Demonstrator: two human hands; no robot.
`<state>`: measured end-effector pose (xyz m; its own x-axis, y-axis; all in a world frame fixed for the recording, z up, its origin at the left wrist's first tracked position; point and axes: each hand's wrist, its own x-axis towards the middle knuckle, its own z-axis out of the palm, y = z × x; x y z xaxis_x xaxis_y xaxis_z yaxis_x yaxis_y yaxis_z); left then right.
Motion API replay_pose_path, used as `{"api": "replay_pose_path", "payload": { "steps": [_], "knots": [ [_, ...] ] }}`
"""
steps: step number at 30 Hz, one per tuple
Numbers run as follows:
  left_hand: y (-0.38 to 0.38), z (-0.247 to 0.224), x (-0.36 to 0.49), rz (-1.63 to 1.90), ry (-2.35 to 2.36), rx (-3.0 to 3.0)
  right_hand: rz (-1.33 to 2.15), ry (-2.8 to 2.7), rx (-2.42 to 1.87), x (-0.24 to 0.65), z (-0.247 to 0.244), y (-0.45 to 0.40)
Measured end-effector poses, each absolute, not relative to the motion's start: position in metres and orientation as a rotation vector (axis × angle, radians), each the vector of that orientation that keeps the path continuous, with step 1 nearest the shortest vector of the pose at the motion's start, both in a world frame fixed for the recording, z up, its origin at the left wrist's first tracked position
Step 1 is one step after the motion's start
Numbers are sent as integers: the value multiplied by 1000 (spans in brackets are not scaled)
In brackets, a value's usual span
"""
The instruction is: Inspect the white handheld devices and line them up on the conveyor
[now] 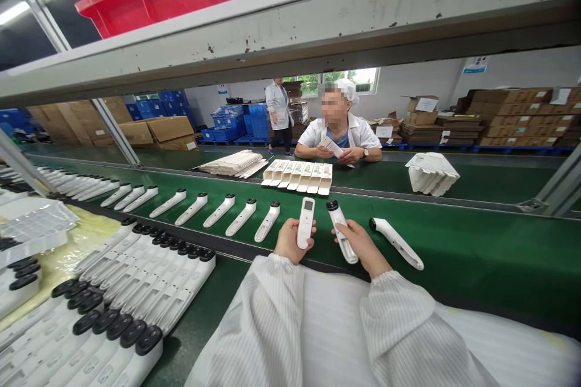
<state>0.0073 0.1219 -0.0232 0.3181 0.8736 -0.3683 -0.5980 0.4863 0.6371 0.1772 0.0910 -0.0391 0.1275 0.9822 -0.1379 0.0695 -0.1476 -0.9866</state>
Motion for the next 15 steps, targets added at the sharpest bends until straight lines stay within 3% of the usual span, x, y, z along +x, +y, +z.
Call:
{"api": "replay_pose_path", "payload": {
  "steps": [5,10,12,15],
  "knots": [
    [113,-20,18,963,667,473,667,-1456,-1970,192,-50,95],
    [107,-21,27,954,722,512,265,-1510,-1861,189,-50,94],
    [105,-22,31,972,752,532,395,-1469,-1626,181,-45,93],
    [103,-26,37,1053,708,608,912,-1335,-1222,167,-36,91]
  ]
}}
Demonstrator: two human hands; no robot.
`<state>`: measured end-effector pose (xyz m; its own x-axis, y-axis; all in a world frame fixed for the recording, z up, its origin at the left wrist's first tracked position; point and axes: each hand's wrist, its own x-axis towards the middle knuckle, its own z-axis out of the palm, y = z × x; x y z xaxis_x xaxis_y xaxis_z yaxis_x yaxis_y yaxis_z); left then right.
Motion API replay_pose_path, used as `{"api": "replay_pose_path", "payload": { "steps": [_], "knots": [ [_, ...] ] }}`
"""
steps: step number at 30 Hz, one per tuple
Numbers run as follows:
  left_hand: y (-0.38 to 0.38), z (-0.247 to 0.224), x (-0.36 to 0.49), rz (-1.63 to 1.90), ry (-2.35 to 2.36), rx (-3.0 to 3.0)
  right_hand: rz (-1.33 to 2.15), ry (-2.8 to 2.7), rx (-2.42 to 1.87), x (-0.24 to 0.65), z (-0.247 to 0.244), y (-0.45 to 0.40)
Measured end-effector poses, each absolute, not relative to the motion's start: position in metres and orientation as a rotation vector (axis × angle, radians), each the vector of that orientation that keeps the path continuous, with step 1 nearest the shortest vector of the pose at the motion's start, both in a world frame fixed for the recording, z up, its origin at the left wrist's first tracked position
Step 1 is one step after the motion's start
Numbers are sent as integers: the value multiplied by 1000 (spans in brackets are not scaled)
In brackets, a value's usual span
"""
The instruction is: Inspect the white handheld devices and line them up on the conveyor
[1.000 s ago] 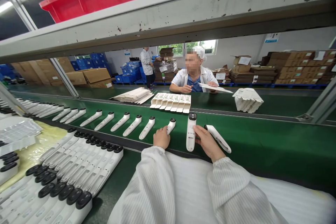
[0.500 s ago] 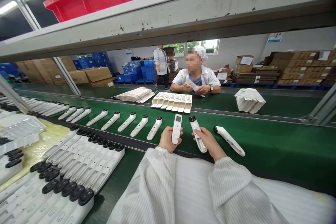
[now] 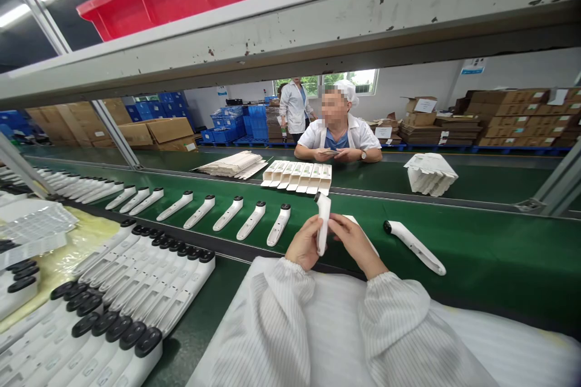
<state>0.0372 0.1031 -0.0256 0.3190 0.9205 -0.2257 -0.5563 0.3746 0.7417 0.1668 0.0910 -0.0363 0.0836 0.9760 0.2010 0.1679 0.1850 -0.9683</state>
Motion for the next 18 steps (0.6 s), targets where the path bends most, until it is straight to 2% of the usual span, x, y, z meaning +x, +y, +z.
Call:
{"api": "replay_pose_path", "payload": {
  "steps": [2,5,9,12,15,18],
  "knots": [
    [103,-27,39,1095,677,669,1160,-1191,-1063,161,-33,89],
    [108,-27,34,1077,811,838,1299,-1034,-985,159,-30,86],
    [123,-28,9,1064,1476,1552,1343,-936,-989,165,-30,84],
    [133,-33,-11,737,1918,1958,1365,-944,-1011,167,-32,84],
    [138,-39,-19,537,1934,1966,1382,-987,-1012,166,-34,83],
    [140,-40,-15,804,1744,1640,1392,-1015,-1045,167,-35,84]
  ]
}}
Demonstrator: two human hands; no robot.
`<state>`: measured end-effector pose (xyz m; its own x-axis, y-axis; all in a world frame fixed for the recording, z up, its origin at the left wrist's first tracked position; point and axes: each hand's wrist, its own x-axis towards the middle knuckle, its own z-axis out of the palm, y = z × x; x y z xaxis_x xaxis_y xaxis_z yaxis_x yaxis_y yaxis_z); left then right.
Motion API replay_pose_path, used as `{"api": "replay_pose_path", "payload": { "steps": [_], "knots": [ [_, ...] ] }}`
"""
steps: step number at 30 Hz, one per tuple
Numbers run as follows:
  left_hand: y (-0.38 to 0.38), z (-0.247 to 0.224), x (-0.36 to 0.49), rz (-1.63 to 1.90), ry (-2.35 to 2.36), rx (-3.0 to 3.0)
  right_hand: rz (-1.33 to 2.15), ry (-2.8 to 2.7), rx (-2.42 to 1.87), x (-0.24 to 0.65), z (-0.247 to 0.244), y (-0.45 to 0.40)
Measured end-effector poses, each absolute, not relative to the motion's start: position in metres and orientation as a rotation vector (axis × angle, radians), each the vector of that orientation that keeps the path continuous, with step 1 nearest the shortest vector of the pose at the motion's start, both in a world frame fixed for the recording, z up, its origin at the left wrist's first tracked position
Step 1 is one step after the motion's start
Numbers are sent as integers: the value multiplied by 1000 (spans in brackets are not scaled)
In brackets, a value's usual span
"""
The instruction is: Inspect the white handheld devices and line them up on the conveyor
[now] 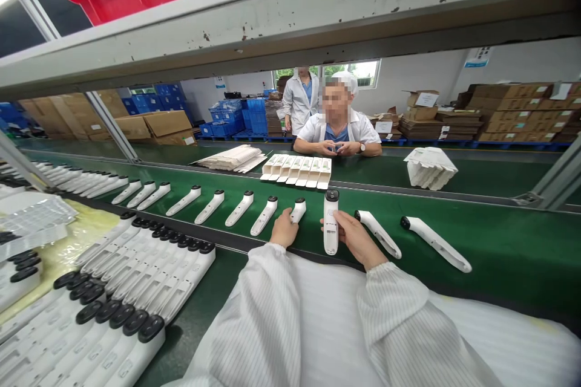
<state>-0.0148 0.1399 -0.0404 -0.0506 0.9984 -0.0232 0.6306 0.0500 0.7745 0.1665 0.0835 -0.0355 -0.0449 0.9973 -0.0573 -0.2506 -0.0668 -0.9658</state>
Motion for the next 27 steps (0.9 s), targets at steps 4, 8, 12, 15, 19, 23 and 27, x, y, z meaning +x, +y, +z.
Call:
{"api": "replay_pose_path", "payload": {
  "steps": [4,8,12,15,19,23,27],
  "knots": [
    [136,-37,-5,1061,1179,908,1251,-1119,-1330,172,-44,91],
    [126,-30,6,997,808,598,721,-1418,-1809,182,-58,97],
    [115,-25,19,986,805,590,314,-1503,-1776,181,-60,98],
    [109,-26,29,1025,842,619,482,-1443,-1519,171,-50,96],
    [108,-31,37,1099,724,722,1092,-1212,-1134,157,-38,91],
    [115,-32,30,1102,878,907,1336,-1030,-948,158,-36,87],
    [127,-33,3,1095,1495,1589,1375,-995,-973,162,-34,85]
  ]
}}
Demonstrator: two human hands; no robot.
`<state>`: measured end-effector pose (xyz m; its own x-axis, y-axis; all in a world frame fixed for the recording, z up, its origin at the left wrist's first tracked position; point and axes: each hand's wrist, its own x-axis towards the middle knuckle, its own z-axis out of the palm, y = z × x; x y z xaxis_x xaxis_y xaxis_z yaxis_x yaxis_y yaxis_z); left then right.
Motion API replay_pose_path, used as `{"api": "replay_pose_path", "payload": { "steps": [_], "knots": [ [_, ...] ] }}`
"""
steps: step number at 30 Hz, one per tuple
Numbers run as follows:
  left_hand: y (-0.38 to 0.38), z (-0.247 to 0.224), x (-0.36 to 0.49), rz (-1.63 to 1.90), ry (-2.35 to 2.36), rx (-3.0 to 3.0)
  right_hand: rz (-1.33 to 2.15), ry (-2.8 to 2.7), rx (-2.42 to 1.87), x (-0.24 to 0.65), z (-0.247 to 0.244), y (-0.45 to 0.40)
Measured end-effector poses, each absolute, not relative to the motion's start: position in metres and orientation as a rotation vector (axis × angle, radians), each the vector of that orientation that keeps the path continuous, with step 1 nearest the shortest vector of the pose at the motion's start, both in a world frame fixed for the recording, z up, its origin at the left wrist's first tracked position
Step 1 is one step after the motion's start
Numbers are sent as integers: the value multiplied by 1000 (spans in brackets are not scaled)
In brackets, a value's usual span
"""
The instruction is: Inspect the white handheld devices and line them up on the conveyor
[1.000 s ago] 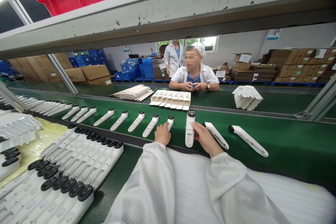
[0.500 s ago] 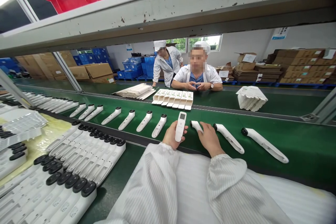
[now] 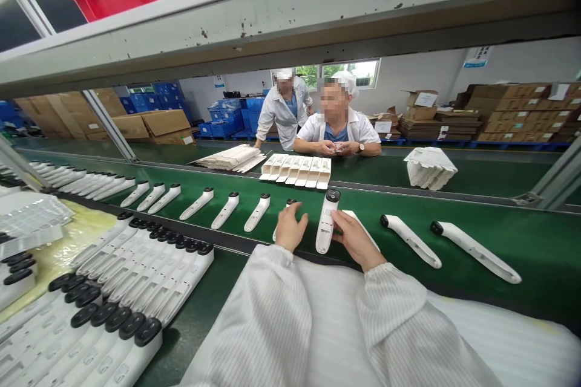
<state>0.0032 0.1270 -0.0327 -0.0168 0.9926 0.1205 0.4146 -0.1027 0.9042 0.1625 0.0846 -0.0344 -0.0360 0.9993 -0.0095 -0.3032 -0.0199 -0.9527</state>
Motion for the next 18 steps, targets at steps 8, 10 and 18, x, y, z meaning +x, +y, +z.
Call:
{"api": "replay_pose_path", "payload": {
  "steps": [8,10,18],
  "knots": [
    [139,-41,-17,938,1660,1534,1414,-1031,-1059,161,-39,87],
    [138,-39,-10,1060,1416,1184,1375,-1056,-1145,163,-46,91],
    [119,-24,13,978,826,583,499,-1548,-1820,175,-59,99]
  ]
}}
